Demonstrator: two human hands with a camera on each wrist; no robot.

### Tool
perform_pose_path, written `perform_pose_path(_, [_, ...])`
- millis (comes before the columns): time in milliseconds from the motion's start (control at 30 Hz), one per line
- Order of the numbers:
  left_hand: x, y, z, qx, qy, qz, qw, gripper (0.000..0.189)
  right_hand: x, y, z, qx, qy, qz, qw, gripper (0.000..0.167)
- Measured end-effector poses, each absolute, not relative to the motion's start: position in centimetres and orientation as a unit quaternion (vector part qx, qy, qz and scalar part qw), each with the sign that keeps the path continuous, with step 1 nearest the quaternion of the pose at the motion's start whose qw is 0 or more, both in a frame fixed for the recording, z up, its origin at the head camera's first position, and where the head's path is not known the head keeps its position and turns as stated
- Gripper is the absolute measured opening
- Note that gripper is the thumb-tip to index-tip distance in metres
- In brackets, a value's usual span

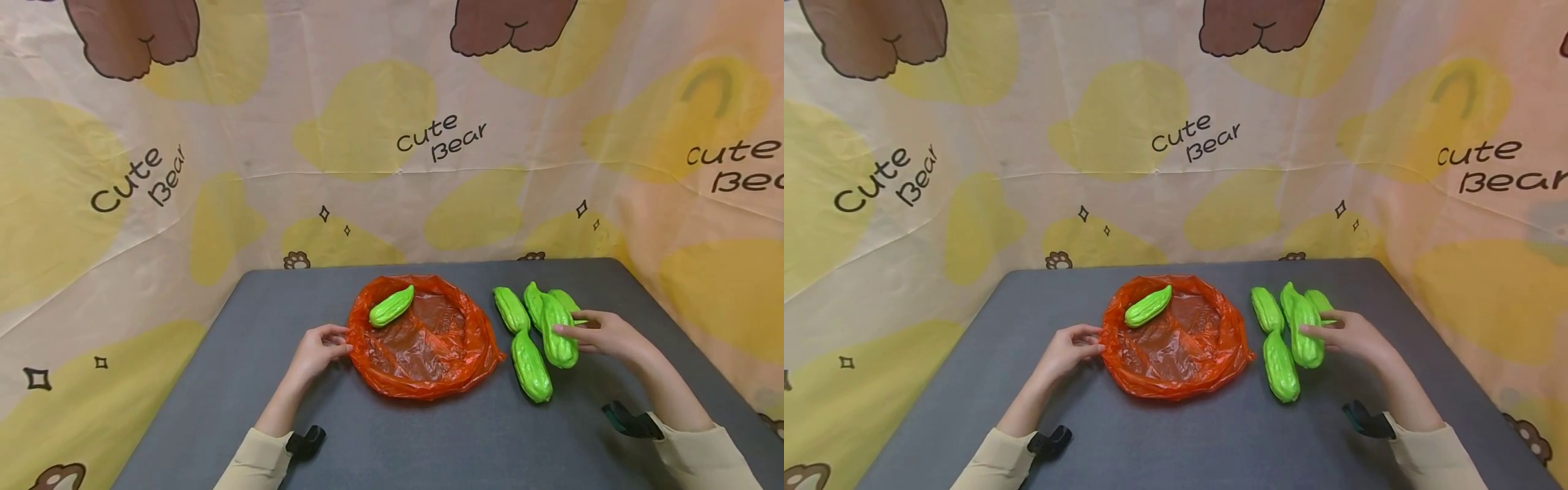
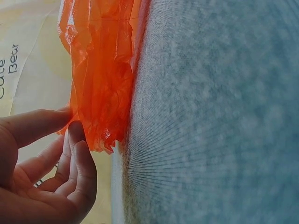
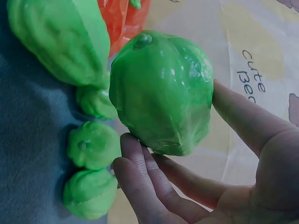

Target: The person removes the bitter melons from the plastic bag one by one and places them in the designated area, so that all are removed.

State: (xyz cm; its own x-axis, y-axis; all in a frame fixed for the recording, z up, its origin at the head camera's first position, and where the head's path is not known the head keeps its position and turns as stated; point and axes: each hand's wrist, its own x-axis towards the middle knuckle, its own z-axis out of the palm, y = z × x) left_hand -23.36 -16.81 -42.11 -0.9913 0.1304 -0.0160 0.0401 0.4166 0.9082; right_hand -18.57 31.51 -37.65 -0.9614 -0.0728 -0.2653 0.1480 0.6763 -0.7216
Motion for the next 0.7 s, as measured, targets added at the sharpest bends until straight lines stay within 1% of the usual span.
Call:
perform_pose_path(433, [-23.2, -16.8, -41.8, 0.053, 0.843, 0.534, 0.037, 0.033, -18.0, 33.0, -38.2, 0.02, 0.915, -0.371, 0.155, 0.087])
perform_pose_path(700, [-23.0, -16.8, -41.6, 0.051, 0.843, 0.534, 0.039, 0.033, -17.9, 34.0, -39.1, 0.012, 0.91, -0.373, 0.18, 0.086])
